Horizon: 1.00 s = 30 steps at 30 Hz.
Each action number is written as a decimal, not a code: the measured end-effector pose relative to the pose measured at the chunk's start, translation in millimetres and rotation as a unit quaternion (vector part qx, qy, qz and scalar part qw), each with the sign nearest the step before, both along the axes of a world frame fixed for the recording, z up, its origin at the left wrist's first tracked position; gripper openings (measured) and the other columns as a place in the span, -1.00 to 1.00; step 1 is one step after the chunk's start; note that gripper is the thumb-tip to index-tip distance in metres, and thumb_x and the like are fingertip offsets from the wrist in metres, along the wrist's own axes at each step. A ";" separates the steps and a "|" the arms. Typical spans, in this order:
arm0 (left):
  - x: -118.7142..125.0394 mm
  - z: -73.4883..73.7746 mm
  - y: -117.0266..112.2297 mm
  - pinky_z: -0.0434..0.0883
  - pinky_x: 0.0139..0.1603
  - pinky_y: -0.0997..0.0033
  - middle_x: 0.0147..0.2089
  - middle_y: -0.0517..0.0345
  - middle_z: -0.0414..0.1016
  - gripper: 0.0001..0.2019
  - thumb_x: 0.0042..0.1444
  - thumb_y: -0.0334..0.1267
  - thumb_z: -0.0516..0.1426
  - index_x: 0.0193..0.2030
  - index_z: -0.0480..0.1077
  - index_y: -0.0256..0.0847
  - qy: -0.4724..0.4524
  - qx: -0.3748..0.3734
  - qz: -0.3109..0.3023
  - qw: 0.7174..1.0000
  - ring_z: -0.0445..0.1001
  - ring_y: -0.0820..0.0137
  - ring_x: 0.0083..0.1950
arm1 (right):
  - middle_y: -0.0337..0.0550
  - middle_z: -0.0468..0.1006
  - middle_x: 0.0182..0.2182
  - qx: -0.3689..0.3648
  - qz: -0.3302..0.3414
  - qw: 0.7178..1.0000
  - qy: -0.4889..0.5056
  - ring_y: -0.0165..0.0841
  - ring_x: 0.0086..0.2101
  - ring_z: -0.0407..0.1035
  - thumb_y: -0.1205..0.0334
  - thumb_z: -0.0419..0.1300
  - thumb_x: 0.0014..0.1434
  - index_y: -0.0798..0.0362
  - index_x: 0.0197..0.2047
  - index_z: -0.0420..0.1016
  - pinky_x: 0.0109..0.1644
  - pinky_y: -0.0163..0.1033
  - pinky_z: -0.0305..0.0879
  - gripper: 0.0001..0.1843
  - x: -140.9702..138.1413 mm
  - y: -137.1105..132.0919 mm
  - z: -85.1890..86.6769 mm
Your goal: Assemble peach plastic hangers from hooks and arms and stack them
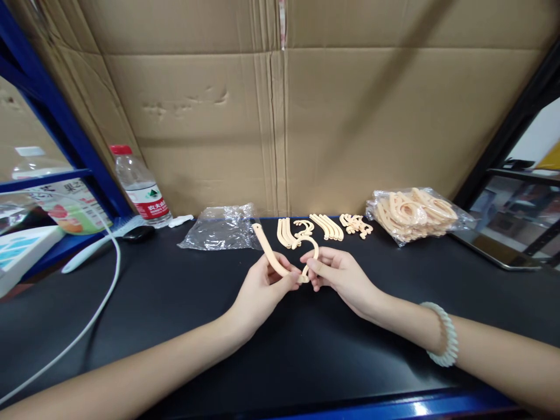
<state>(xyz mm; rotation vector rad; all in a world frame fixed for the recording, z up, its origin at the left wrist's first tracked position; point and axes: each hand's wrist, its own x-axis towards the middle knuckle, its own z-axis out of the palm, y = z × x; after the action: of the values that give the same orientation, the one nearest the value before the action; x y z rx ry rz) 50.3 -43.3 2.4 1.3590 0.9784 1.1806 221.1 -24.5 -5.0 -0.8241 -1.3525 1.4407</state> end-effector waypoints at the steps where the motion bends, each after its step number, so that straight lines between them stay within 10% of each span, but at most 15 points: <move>1: 0.1 -0.2 0.0 0.49 -0.19 0.34 -0.37 0.19 0.52 -0.74 -0.03 -0.21 0.28 -0.31 0.29 -0.23 0.006 -0.001 -0.007 1.000 0.54 0.39 -0.32 | -0.26 0.44 -0.56 0.000 -0.002 1.000 0.002 -0.45 -0.52 0.32 -0.03 0.36 0.01 0.10 -0.29 0.51 -0.44 -0.31 0.28 -0.64 -0.1 0.1 0.1; 9: -0.6 0.7 0.2 0.43 -0.26 0.42 -0.41 0.20 0.51 -0.76 -0.02 -0.23 0.29 -0.28 0.37 -0.26 0.015 -0.011 -0.015 1.000 0.50 0.42 -0.35 | -0.23 0.45 -0.53 -0.001 0.035 0.999 -0.009 -0.42 -0.51 0.34 -0.05 0.29 0.08 0.11 -0.23 0.50 -0.41 -0.27 0.30 -0.63 0.9 1.9 0.2; 12: -1.3 0.7 0.8 0.40 -0.26 0.43 -0.40 0.16 0.53 -0.73 -0.03 -0.22 0.31 -0.23 0.42 -0.29 0.014 -0.031 -0.014 0.999 0.47 0.44 -0.35 | -0.18 0.45 -0.50 0.119 -0.008 0.986 -0.113 -0.36 -0.49 0.34 -0.07 0.11 0.23 0.09 -0.26 0.51 -0.37 -0.20 0.30 -0.62 16.3 18.1 4.2; 16: -2.2 1.3 1.0 0.36 -0.25 0.45 -0.35 0.11 0.54 -0.73 -0.03 -0.22 0.31 -0.22 0.45 -0.32 0.006 -0.045 -0.008 0.999 0.42 0.46 -0.35 | -0.03 0.50 -0.33 0.433 -0.139 0.804 -0.384 -0.19 -0.25 0.33 0.15 0.06 0.29 0.08 -0.20 0.53 -0.09 -0.03 0.25 -0.75 52.1 54.3 7.8; 20: -2.5 2.2 1.1 0.33 -0.26 0.46 -0.34 0.10 0.53 -0.76 0.00 -0.22 0.30 -0.24 0.48 -0.33 0.012 -0.045 -0.011 0.999 0.38 0.47 -0.34 | 0.07 0.45 -0.13 0.514 -0.127 0.662 -0.531 -0.12 -0.10 0.25 0.28 0.04 0.30 0.09 -0.09 0.52 0.00 0.01 0.22 -0.75 76.6 85.0 -0.4; 30: -2.2 2.8 0.2 0.30 -0.27 0.48 -0.35 0.12 0.52 -0.76 0.00 -0.20 0.31 -0.25 0.49 -0.32 -0.002 -0.053 -0.014 0.998 0.35 0.49 -0.35 | -0.04 0.39 -0.26 0.510 -0.128 0.672 -0.521 -0.20 -0.20 0.26 0.33 0.08 0.28 0.04 -0.27 0.54 -0.09 -0.08 0.24 -0.80 77.1 104.0 -13.9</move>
<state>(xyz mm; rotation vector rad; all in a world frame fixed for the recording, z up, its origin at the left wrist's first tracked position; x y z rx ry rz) 48.1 -43.0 5.2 1.2816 1.0017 1.0952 298.2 79.5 -18.9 -0.9683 -2.3584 -0.3301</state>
